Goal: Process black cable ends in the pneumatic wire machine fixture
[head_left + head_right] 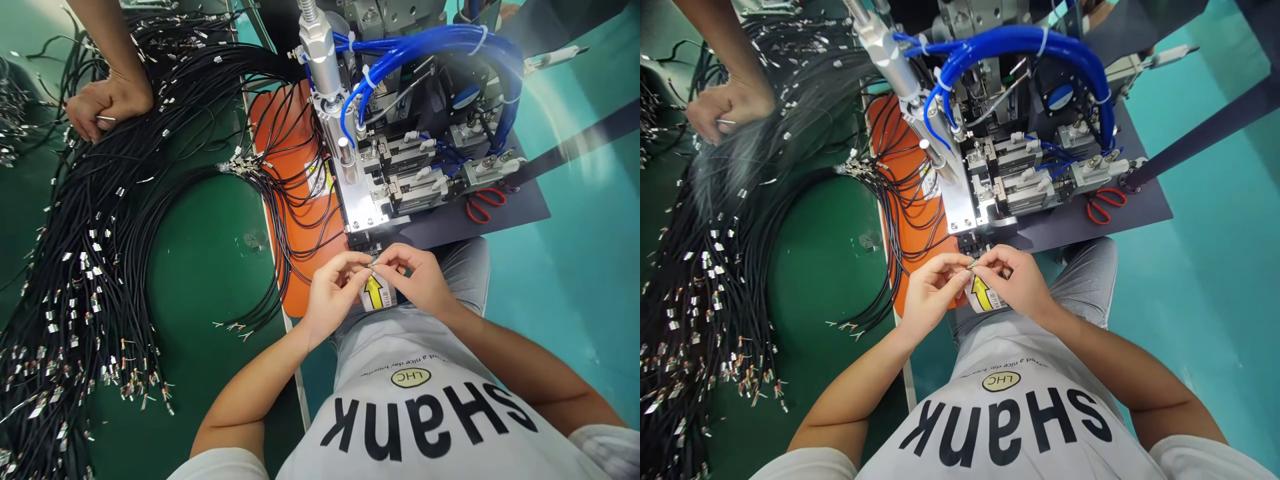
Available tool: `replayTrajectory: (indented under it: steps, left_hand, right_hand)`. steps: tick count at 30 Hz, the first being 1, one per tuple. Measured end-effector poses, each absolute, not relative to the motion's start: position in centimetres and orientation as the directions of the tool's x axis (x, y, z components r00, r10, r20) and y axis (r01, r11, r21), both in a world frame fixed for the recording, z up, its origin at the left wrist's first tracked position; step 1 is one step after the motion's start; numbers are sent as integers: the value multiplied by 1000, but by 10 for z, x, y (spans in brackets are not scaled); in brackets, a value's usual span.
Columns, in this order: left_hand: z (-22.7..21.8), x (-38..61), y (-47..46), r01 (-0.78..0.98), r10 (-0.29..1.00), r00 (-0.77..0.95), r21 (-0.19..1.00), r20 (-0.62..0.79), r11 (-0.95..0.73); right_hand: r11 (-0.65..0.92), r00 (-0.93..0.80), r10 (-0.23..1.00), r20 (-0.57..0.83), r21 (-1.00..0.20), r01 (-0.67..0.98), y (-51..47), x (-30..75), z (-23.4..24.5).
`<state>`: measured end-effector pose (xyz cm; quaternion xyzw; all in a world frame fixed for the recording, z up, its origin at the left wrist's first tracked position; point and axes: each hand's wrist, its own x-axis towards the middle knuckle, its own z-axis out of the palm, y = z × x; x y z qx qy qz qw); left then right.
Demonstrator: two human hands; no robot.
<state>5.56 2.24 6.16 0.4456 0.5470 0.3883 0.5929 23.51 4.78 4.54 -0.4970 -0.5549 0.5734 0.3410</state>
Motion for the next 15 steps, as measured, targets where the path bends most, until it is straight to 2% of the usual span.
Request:
replayTrajectory:
  steps: [8, 15]
  left_hand:
    - [61, 56, 26, -13, 946, 89, 949, -312, 314]
    - [59, 62, 23, -115, 901, 26, 894, -432, 432]
  right_hand:
    - [-125, -216, 963, -164, -975, 182, 38, 229, 42]
    - [-123, -181, 973, -144, -985, 124, 30, 221, 37]
